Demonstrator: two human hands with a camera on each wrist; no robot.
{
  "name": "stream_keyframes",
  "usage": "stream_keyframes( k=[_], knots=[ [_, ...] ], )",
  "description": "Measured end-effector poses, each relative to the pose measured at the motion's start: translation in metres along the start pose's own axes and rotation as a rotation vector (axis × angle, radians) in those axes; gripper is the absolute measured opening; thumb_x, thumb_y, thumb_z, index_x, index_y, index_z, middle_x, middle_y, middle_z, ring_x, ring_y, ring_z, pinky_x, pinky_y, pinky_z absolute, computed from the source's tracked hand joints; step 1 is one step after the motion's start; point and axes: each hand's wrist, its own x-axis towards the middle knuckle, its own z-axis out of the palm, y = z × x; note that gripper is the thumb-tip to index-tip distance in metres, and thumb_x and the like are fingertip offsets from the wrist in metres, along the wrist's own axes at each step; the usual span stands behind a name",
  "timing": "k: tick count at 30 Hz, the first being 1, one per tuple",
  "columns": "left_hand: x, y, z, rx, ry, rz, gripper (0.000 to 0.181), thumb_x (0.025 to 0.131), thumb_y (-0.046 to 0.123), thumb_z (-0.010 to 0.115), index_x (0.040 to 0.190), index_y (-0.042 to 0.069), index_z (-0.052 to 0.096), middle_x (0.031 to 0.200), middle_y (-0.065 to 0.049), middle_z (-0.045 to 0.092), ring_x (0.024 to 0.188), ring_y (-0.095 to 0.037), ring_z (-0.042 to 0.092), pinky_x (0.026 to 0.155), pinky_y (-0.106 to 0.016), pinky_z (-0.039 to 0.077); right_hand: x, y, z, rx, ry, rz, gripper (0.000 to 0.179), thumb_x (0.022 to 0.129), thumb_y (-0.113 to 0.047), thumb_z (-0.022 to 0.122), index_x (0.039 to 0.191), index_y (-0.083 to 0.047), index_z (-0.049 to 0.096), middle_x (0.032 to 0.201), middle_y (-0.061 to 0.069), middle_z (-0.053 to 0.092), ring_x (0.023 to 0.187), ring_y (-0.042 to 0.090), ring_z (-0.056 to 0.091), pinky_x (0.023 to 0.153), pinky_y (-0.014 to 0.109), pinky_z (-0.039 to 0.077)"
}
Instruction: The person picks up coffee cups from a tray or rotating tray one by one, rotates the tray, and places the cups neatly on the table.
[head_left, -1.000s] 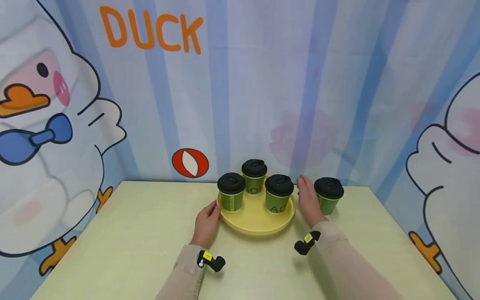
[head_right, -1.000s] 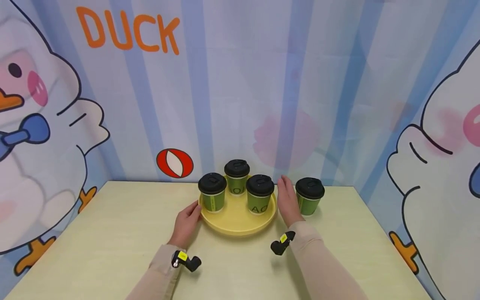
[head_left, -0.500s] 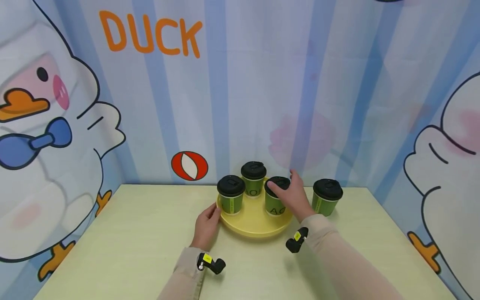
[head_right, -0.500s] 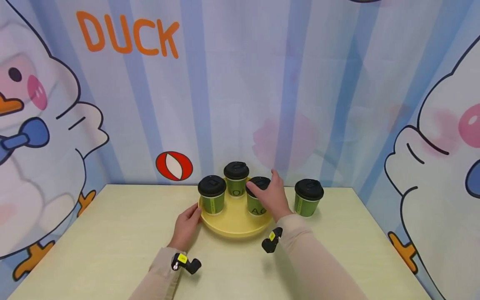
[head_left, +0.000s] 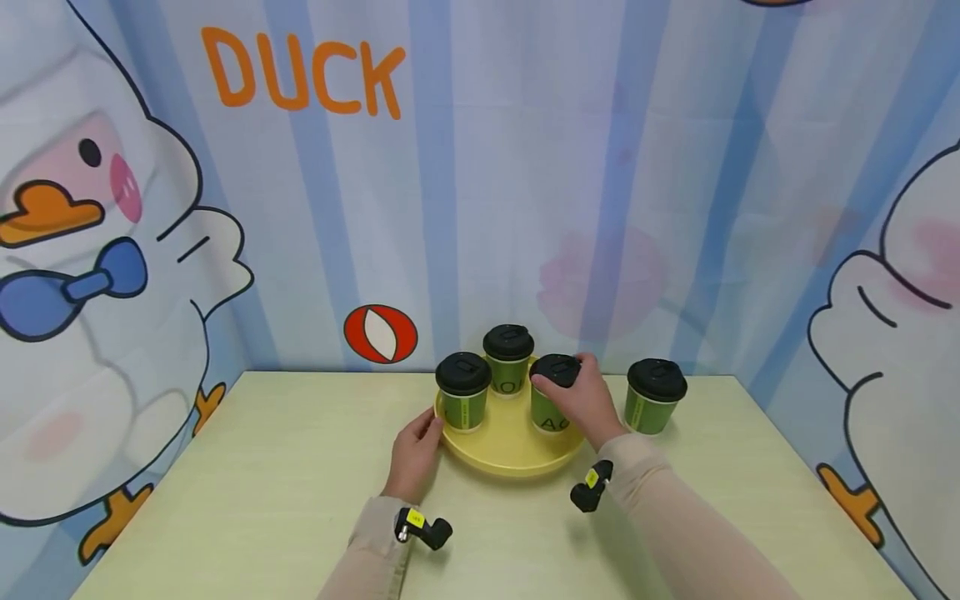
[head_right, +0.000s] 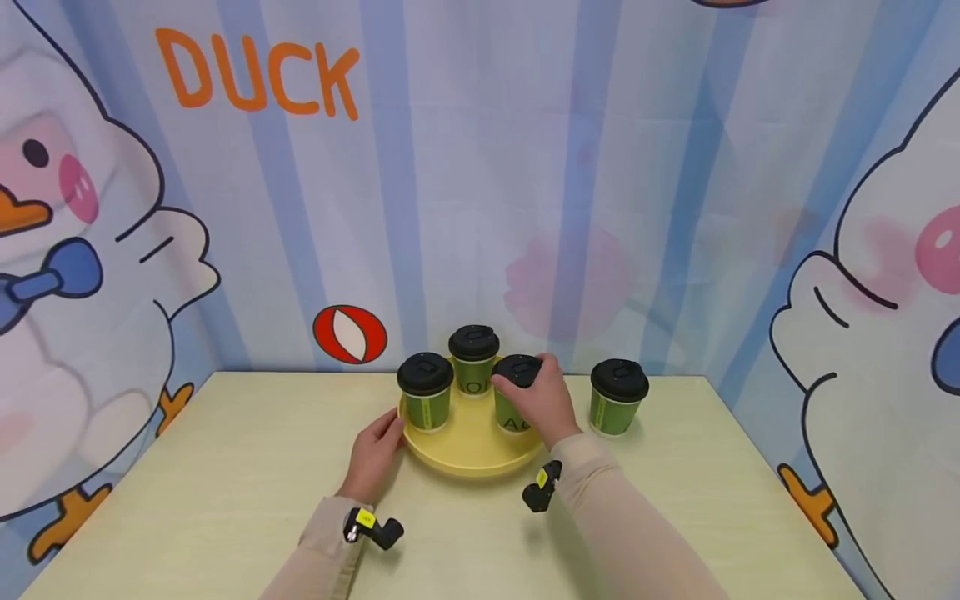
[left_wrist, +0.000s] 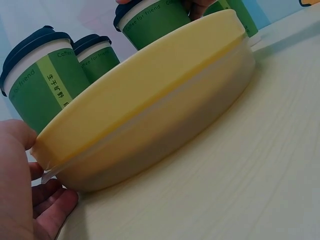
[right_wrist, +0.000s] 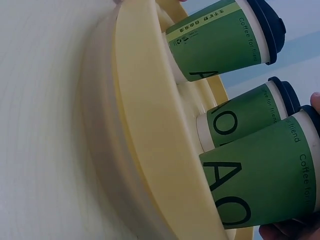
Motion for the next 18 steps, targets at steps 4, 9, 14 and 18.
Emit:
stream_keyframes(
  k=[4, 9, 14, 18],
  knots=[
    [-0.0008, 0.0005, 0.0016, 0.003, 0.005, 0.001, 0.047, 0.106, 0.029, 0.053, 0.145, 0.004, 0.054, 0.143, -0.013, 0.058, 0.135, -0.03, 0.05, 0.111, -0.047, 0.042, -0.0004, 0.0, -0.0018, 0.006, -0.01, 0.016, 0.107, 0.085, -0.065, 0.07, 0.156, -0.006, 0.017, 0.153, 0.028, 0.037, 0.138, 0.044, 0.042, 0.109, 0.058, 0.04],
    [-0.0017, 0.0003, 0.0024, 0.003, 0.002, 0.002, 0.046, 0.106, 0.029, 0.053, 0.145, 0.004, 0.055, 0.143, -0.013, 0.058, 0.135, -0.029, 0.05, 0.111, -0.047, 0.042, -0.0019, -0.003, -0.0039, 0.005, -0.025, 0.029, 0.104, 0.086, -0.061, 0.07, 0.156, -0.004, 0.017, 0.151, 0.029, 0.039, 0.136, 0.044, 0.044, 0.108, 0.058, 0.042],
    [-0.0012, -0.0014, 0.0014, -0.001, 0.006, 0.007, 0.046, 0.106, 0.029, 0.054, 0.145, 0.005, 0.055, 0.143, -0.013, 0.058, 0.136, -0.03, 0.049, 0.112, -0.047, 0.041, -0.0025, -0.0061, -0.0048, -0.004, -0.037, 0.028, 0.105, 0.086, -0.062, 0.07, 0.155, -0.003, 0.018, 0.149, 0.029, 0.041, 0.135, 0.044, 0.046, 0.107, 0.058, 0.043],
    [-0.0013, -0.0019, 0.0007, -0.005, 0.012, 0.013, 0.047, 0.105, 0.029, 0.054, 0.144, 0.003, 0.055, 0.142, -0.015, 0.058, 0.134, -0.03, 0.051, 0.111, -0.048, 0.042, -0.002, -0.0064, -0.0051, -0.025, -0.039, 0.023, 0.105, 0.086, -0.065, 0.068, 0.155, -0.003, 0.019, 0.149, 0.028, 0.042, 0.134, 0.043, 0.047, 0.106, 0.058, 0.043]
  ],
)
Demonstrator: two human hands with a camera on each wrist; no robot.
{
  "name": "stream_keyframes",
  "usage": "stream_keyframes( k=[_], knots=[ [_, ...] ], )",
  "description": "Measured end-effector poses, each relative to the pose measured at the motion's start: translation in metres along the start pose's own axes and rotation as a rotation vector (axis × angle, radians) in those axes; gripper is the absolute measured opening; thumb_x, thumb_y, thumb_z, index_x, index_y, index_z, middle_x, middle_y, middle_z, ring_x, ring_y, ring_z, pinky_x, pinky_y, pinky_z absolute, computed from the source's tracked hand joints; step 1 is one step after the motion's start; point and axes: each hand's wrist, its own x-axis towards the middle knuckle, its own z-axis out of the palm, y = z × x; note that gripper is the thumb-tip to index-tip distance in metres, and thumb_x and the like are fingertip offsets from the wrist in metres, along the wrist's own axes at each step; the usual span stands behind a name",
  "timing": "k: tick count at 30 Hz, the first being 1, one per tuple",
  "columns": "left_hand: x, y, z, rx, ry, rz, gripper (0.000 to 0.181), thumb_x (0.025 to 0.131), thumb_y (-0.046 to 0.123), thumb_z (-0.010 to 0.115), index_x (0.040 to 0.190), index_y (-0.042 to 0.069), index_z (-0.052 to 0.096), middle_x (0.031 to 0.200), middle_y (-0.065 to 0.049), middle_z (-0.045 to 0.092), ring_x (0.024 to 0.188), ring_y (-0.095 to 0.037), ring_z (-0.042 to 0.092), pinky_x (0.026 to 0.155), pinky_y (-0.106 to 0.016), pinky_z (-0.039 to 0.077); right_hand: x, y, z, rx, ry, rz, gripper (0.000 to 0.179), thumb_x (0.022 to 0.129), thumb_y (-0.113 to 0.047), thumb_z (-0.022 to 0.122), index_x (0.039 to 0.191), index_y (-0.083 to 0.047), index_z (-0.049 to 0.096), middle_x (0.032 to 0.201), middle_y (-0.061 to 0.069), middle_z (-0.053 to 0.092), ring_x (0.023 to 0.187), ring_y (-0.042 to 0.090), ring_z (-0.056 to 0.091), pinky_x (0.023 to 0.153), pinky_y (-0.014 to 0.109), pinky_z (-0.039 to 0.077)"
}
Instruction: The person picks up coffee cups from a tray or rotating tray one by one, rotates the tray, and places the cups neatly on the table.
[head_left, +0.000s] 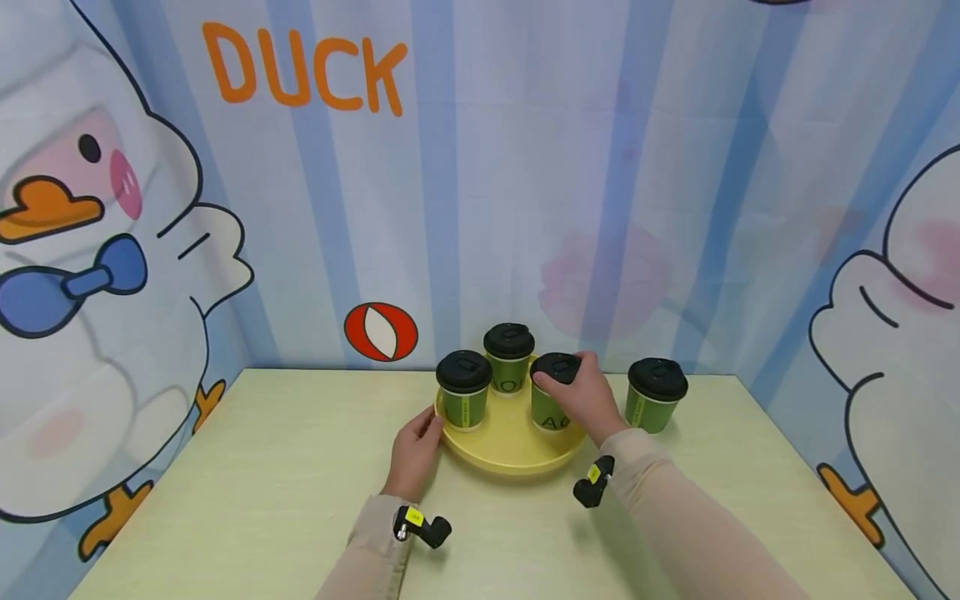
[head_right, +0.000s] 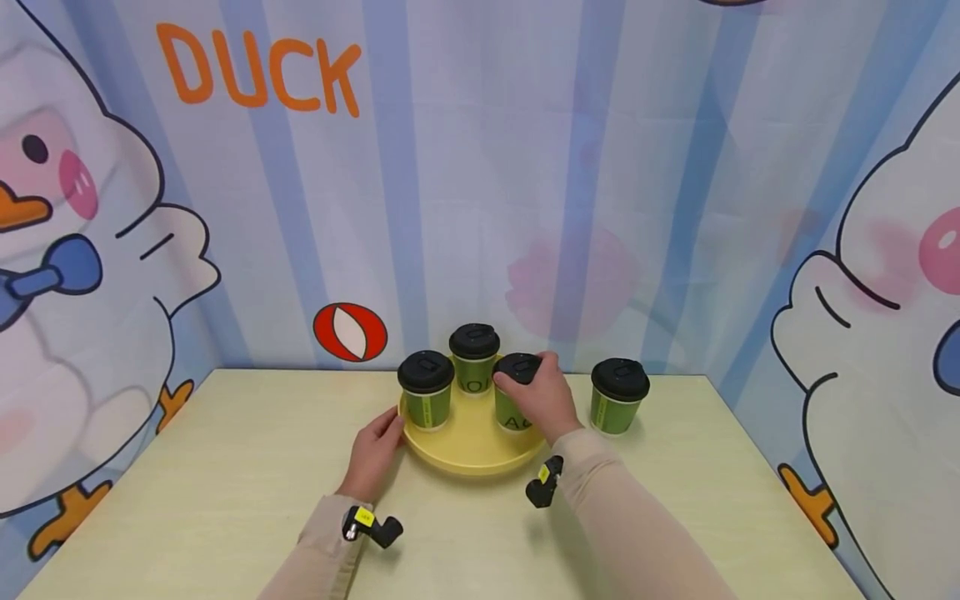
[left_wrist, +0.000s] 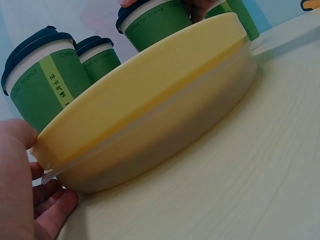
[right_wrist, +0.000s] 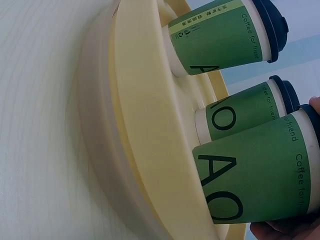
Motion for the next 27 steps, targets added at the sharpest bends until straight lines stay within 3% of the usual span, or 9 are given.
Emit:
stream_keyframes(
  k=[6, 10, 16, 22, 27],
  knots=[
    [-0.002, 0.002, 0.0, -0.004, 0.004, -0.008, 0.046, 0.105, 0.027, 0.054, 0.144, 0.001, 0.055, 0.142, -0.016, 0.058, 0.133, -0.031, 0.052, 0.11, -0.048, 0.042, 0.002, -0.001, -0.006, -0.026, -0.008, -0.009, 0.105, 0.086, -0.067, 0.067, 0.156, -0.004, 0.02, 0.147, 0.028, 0.044, 0.13, 0.042, 0.05, 0.103, 0.057, 0.046],
    [-0.003, 0.003, 0.0, -0.013, 0.0, -0.014, 0.046, 0.105, 0.027, 0.054, 0.145, 0.002, 0.054, 0.143, -0.015, 0.058, 0.134, -0.03, 0.051, 0.11, -0.048, 0.042, 0.005, -0.006, -0.021, -0.019, 0.004, -0.006, 0.111, 0.084, -0.071, 0.065, 0.157, -0.003, 0.017, 0.151, 0.029, 0.04, 0.134, 0.044, 0.046, 0.105, 0.058, 0.044],
    [0.0, 0.001, -0.001, -0.015, 0.0, -0.023, 0.046, 0.105, 0.029, 0.054, 0.145, 0.005, 0.054, 0.143, -0.013, 0.058, 0.133, -0.028, 0.051, 0.11, -0.047, 0.042, 0.007, -0.021, -0.06, -0.005, 0.001, -0.006, 0.115, 0.084, -0.074, 0.062, 0.159, -0.003, 0.011, 0.158, 0.03, 0.029, 0.141, 0.045, 0.037, 0.109, 0.062, 0.038],
    [0.001, 0.0, -0.002, -0.019, -0.005, -0.029, 0.047, 0.105, 0.031, 0.055, 0.145, 0.007, 0.055, 0.141, -0.011, 0.06, 0.127, -0.026, 0.055, 0.107, -0.046, 0.045, 0.009, -0.029, -0.102, -0.03, 0.053, -0.065, 0.114, 0.085, -0.075, 0.06, 0.159, -0.004, 0.012, 0.153, 0.031, 0.034, 0.136, 0.046, 0.041, 0.106, 0.061, 0.041],
    [0.001, 0.0, 0.0, -0.026, -0.009, -0.025, 0.046, 0.106, 0.029, 0.054, 0.145, 0.006, 0.055, 0.141, -0.012, 0.06, 0.126, -0.026, 0.055, 0.107, -0.046, 0.045, 0.008, -0.031, -0.135, -0.034, 0.074, -0.092, 0.113, 0.085, -0.075, 0.059, 0.159, -0.004, 0.011, 0.154, 0.031, 0.031, 0.137, 0.047, 0.038, 0.107, 0.064, 0.037]
  ],
)
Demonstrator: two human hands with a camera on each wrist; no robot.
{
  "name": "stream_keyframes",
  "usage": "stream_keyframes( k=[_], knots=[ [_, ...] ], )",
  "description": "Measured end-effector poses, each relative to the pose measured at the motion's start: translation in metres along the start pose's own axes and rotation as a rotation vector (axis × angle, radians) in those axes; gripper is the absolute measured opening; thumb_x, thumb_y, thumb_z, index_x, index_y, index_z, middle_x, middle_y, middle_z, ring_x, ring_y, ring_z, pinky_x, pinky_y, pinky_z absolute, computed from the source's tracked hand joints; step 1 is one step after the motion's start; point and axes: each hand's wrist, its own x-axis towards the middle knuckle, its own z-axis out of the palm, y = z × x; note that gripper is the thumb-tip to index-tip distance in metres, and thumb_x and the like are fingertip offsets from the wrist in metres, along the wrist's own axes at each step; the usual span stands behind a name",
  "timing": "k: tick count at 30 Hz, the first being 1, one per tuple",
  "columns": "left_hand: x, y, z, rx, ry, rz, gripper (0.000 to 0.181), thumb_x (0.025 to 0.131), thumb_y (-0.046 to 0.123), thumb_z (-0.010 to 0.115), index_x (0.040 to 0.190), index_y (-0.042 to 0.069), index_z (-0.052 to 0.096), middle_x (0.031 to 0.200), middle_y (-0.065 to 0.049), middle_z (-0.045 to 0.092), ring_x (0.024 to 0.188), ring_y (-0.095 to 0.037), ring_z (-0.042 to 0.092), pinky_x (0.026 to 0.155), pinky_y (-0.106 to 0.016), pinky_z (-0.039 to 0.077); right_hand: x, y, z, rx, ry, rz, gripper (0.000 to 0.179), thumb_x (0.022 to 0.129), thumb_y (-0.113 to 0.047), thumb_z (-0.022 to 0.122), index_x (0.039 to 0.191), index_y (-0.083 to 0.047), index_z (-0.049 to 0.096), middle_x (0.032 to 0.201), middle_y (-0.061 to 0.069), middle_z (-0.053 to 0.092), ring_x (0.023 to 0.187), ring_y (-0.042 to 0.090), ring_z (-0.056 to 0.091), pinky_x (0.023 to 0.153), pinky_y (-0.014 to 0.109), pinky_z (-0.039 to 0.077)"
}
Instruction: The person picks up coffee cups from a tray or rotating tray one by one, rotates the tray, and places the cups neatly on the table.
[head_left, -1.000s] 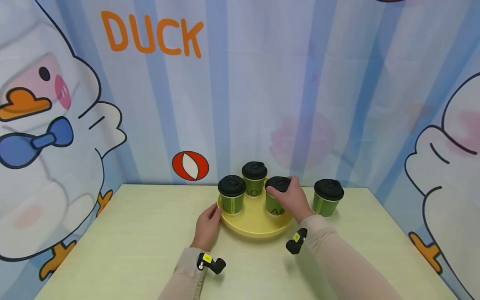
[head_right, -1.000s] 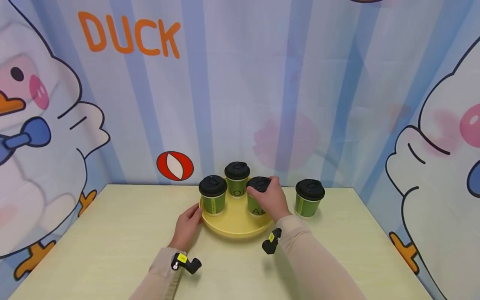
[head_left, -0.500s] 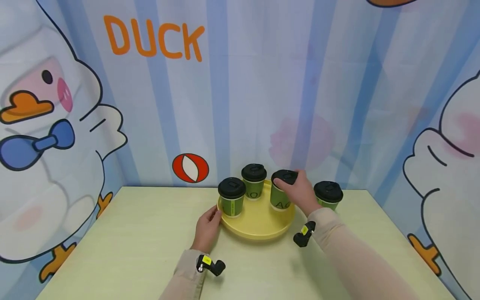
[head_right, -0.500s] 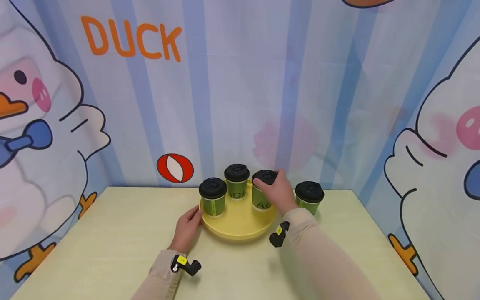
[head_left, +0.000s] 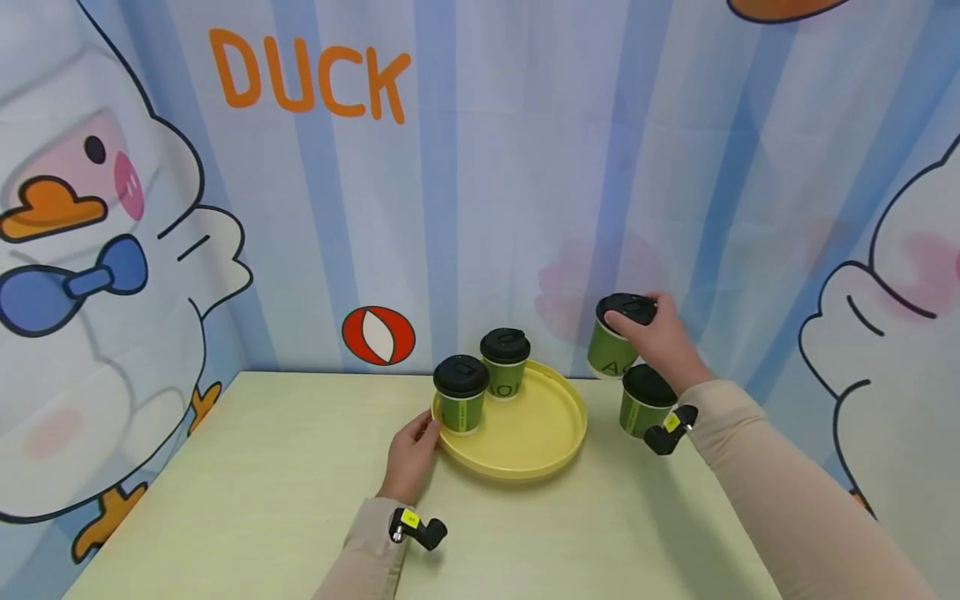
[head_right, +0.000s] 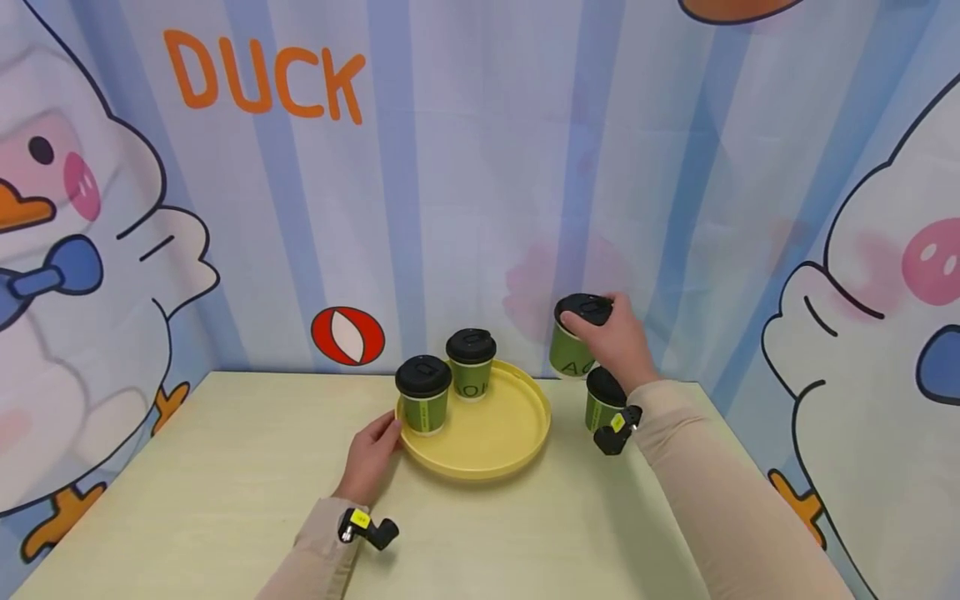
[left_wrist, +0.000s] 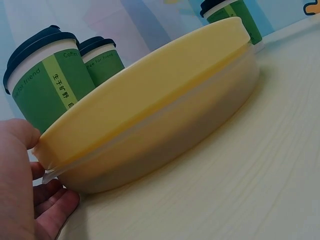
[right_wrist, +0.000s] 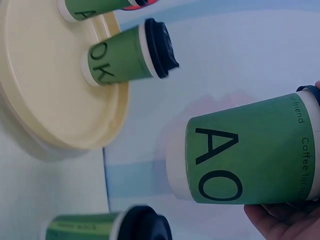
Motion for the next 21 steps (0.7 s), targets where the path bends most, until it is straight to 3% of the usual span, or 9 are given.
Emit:
stream_keyframes(
  k=[7, 16, 21],
  knots=[
    [-0.001, 0.001, 0.0, -0.009, 0.001, -0.01, 0.046, 0.106, 0.028, 0.054, 0.145, 0.005, 0.055, 0.141, -0.013, 0.059, 0.128, -0.027, 0.054, 0.107, -0.047, 0.044, 0.003, 0.009, -0.037, -0.001, 0.04, 0.007, 0.115, 0.084, -0.078, 0.057, 0.159, -0.004, 0.012, 0.152, 0.033, 0.033, 0.134, 0.048, 0.04, 0.102, 0.064, 0.041],
    [-0.001, 0.0, 0.0, 0.0, 0.001, -0.004, 0.046, 0.105, 0.029, 0.055, 0.145, 0.005, 0.055, 0.141, -0.012, 0.06, 0.127, -0.027, 0.055, 0.107, -0.047, 0.045, 0.002, 0.037, -0.074, -0.028, 0.166, 0.013, 0.105, 0.091, -0.069, 0.053, 0.159, 0.002, 0.015, 0.153, 0.036, 0.03, 0.133, 0.054, 0.037, 0.101, 0.066, 0.04],
    [0.0, 0.0, -0.001, -0.005, -0.002, 0.0, 0.046, 0.105, 0.029, 0.054, 0.144, 0.005, 0.056, 0.141, -0.012, 0.06, 0.126, -0.027, 0.056, 0.106, -0.047, 0.046, -0.004, 0.052, -0.092, -0.028, 0.139, 0.021, 0.105, 0.094, -0.067, 0.052, 0.159, 0.004, 0.009, 0.154, 0.039, 0.024, 0.135, 0.057, 0.033, 0.102, 0.069, 0.037]
  ],
)
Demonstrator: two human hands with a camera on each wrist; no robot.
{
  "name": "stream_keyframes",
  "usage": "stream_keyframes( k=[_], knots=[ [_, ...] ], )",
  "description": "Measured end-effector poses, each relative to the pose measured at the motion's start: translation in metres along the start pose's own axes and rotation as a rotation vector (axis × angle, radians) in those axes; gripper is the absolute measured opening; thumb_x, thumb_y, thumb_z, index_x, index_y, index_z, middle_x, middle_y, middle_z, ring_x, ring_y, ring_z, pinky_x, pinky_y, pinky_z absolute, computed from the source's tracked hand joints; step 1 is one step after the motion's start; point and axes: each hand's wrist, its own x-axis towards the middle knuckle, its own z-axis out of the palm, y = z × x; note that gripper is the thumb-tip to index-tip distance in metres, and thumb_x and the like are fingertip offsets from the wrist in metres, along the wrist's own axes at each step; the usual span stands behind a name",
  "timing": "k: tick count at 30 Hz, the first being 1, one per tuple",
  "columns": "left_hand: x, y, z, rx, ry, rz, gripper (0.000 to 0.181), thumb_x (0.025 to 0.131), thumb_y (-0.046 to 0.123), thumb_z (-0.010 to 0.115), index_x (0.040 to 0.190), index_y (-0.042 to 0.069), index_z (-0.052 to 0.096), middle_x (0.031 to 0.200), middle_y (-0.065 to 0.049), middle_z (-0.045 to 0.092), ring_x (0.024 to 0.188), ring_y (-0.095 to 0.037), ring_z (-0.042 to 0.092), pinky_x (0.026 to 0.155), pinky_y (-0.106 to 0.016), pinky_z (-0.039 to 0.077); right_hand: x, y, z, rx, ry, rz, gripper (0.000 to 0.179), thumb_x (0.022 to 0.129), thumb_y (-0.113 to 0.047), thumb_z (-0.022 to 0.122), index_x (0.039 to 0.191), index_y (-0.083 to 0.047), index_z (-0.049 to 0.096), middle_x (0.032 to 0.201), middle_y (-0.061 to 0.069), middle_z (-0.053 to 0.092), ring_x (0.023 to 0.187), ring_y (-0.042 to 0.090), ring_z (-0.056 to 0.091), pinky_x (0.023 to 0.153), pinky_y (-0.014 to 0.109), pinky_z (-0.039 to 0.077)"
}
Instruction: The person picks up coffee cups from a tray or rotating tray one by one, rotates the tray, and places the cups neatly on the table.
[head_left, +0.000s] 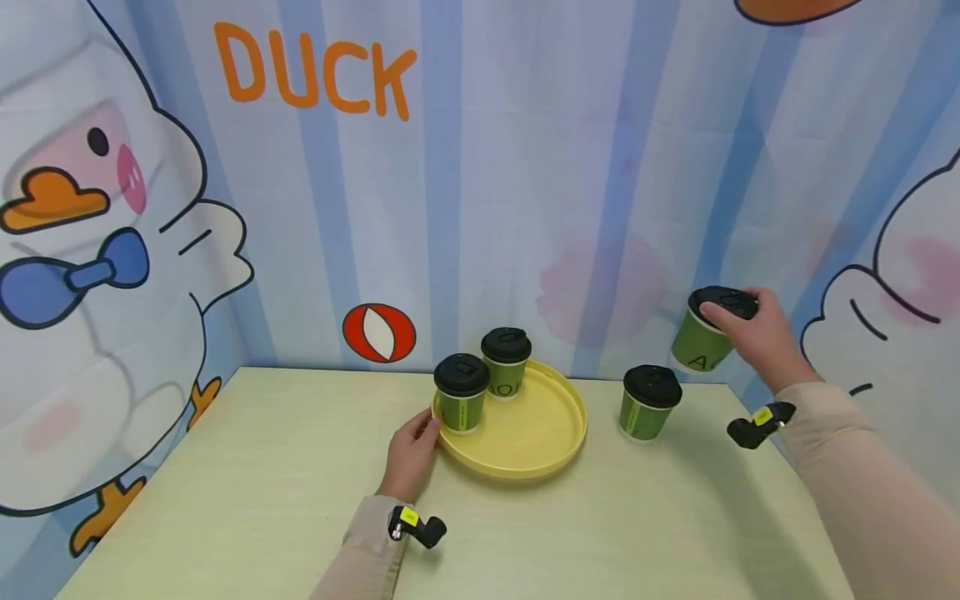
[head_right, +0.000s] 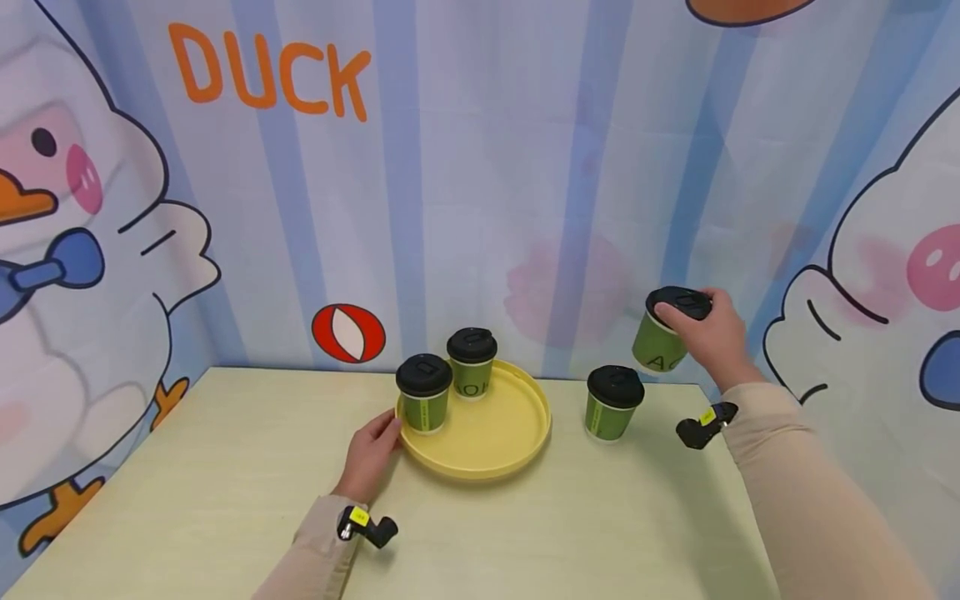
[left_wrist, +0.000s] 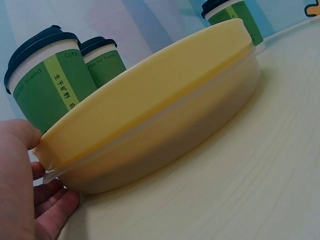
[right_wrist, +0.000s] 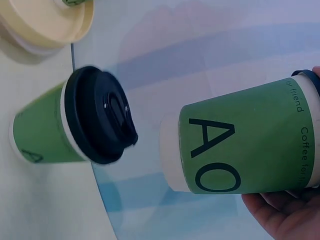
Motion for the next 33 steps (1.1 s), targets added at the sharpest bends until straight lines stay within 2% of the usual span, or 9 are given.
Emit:
stream_keyframes(
  k=[5, 13, 24, 33],
  knots=[
    [0.0, 0.001, 0.0, -0.004, 0.0, -0.01, 0.046, 0.105, 0.03, 0.054, 0.145, 0.006, 0.055, 0.141, -0.012, 0.059, 0.128, -0.027, 0.055, 0.107, -0.047, 0.045, -0.002, 0.02, -0.011, -0.006, -0.023, -0.01, 0.104, 0.096, -0.064, 0.052, 0.157, 0.008, 0.009, 0.15, 0.042, 0.025, 0.132, 0.058, 0.034, 0.1, 0.071, 0.038],
    [-0.003, 0.004, -0.001, -0.006, -0.005, -0.007, 0.046, 0.105, 0.028, 0.055, 0.145, 0.004, 0.055, 0.143, -0.014, 0.058, 0.132, -0.029, 0.052, 0.109, -0.047, 0.043, -0.004, 0.046, -0.015, -0.034, -0.063, 0.023, 0.103, 0.097, -0.061, 0.052, 0.156, 0.011, 0.008, 0.149, 0.045, 0.023, 0.132, 0.061, 0.032, 0.1, 0.073, 0.036],
    [-0.001, 0.001, -0.001, -0.01, -0.003, -0.005, 0.046, 0.105, 0.03, 0.055, 0.145, 0.006, 0.056, 0.142, -0.012, 0.059, 0.131, -0.027, 0.053, 0.108, -0.046, 0.044, -0.012, 0.078, -0.007, -0.082, -0.156, 0.031, 0.102, 0.099, -0.059, 0.051, 0.154, 0.015, 0.007, 0.147, 0.046, 0.022, 0.132, 0.062, 0.03, 0.099, 0.072, 0.035],
    [-0.001, 0.002, -0.001, -0.003, -0.001, -0.01, 0.047, 0.105, 0.03, 0.054, 0.145, 0.006, 0.055, 0.142, -0.012, 0.059, 0.131, -0.026, 0.053, 0.109, -0.045, 0.044, -0.021, 0.102, 0.012, -0.14, -0.229, 0.05, 0.105, 0.098, -0.061, 0.051, 0.154, 0.015, 0.005, 0.146, 0.047, 0.023, 0.129, 0.062, 0.034, 0.098, 0.069, 0.04]
  ],
)
